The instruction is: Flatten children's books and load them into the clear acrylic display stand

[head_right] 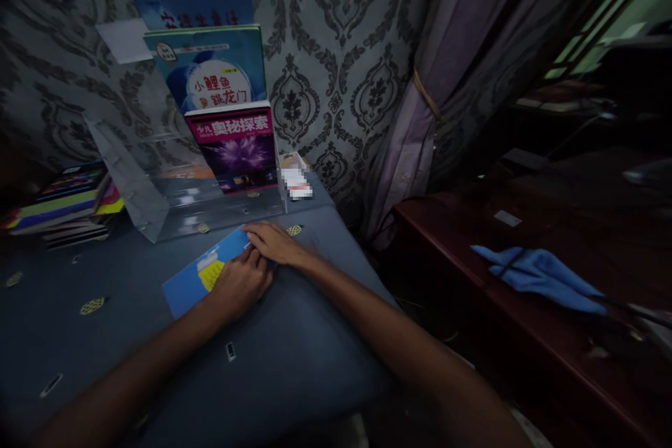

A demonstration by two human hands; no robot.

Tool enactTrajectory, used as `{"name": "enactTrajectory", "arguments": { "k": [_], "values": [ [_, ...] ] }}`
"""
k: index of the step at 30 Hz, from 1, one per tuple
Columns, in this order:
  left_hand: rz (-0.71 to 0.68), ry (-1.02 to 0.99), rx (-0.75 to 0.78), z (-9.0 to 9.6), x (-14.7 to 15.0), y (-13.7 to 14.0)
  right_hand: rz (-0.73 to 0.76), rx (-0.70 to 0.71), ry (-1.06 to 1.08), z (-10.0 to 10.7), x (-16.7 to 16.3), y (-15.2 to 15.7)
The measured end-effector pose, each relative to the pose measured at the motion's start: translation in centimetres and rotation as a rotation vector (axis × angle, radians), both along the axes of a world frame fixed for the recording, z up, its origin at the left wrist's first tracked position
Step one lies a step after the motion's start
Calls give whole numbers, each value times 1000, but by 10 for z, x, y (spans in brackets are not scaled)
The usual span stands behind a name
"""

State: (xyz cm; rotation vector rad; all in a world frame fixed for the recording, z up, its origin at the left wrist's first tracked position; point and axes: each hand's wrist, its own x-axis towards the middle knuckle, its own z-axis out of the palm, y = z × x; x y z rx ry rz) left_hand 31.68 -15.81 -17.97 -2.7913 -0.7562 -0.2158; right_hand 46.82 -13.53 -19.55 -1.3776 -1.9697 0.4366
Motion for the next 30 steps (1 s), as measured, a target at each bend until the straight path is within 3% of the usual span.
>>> {"name": "enactTrajectory", "arguments": {
  "k": [5,10,22,30],
  "values": [
    [-4,-28,-36,-1,1,0,22,-66,-15,-4,-3,31],
    [-8,-53,-37,-6,0,2,48,-57,33,-13,1,29],
    [-4,-15,-60,-3,-2,1,70,-9,118,-14,23,-32],
    [-9,12,-69,-2,-3,0,-2,-8,128,-10,25,-79]
  ]
}}
